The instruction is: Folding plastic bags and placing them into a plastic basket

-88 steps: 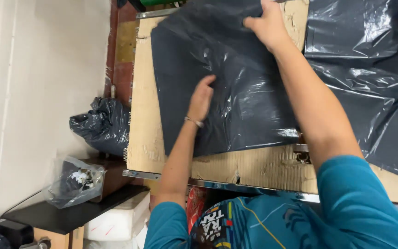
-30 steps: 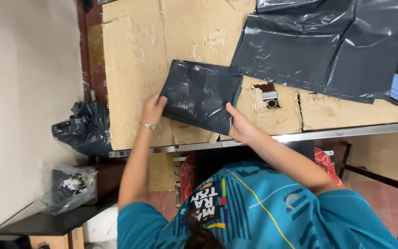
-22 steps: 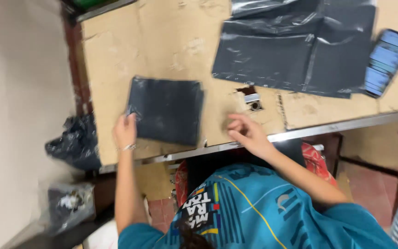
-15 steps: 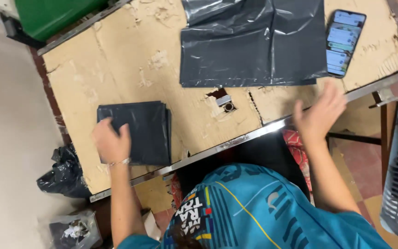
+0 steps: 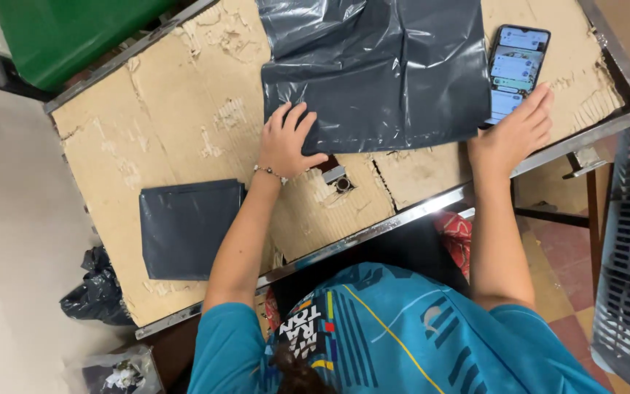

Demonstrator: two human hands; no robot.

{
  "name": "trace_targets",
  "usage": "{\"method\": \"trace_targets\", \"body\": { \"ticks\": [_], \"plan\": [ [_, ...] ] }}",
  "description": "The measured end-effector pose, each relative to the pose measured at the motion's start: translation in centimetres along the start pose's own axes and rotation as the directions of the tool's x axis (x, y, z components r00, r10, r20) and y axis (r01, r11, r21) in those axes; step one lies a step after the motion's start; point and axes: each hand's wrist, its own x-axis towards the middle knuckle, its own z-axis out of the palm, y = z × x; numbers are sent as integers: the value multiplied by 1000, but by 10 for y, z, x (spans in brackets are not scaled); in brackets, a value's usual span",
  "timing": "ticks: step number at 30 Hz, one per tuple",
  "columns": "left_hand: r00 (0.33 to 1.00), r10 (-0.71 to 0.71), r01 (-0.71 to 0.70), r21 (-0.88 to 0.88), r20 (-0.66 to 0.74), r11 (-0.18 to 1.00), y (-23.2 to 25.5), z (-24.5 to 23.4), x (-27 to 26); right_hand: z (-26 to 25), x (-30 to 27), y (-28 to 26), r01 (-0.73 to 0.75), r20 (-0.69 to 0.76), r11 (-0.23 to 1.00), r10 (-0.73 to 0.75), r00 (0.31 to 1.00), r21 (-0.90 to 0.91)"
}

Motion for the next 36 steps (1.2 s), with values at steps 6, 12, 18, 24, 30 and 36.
{"method": "trace_targets", "body": {
  "ticks": [6,12,18,24,30,36],
  "plan": [
    [997,-46,36,169,59,985,0,-1,5,-12,31,18,-110,89,993,107,990,32],
    [982,-160,184,-296,105,937,-22,-15,22,-62,52,-46,411,-124,844,-393,911,346],
    [469,-867,881,-25,171,472,-44,-9,79,60,161,-94,278,153,935,-314,937,221],
    [660,-747,703,-411,74,580,-99,62,71,63,193,-118,0,407,955,-125,905,295],
    [503,-799,400,-908,330,-123,-67,15,3,-6,148,-98,-332,366,162,-522,771,929],
    [591,-788,504,-841,173,194,-16,-20,-66,8,86,-57,20,256,379,-663,704,925]
  ]
}}
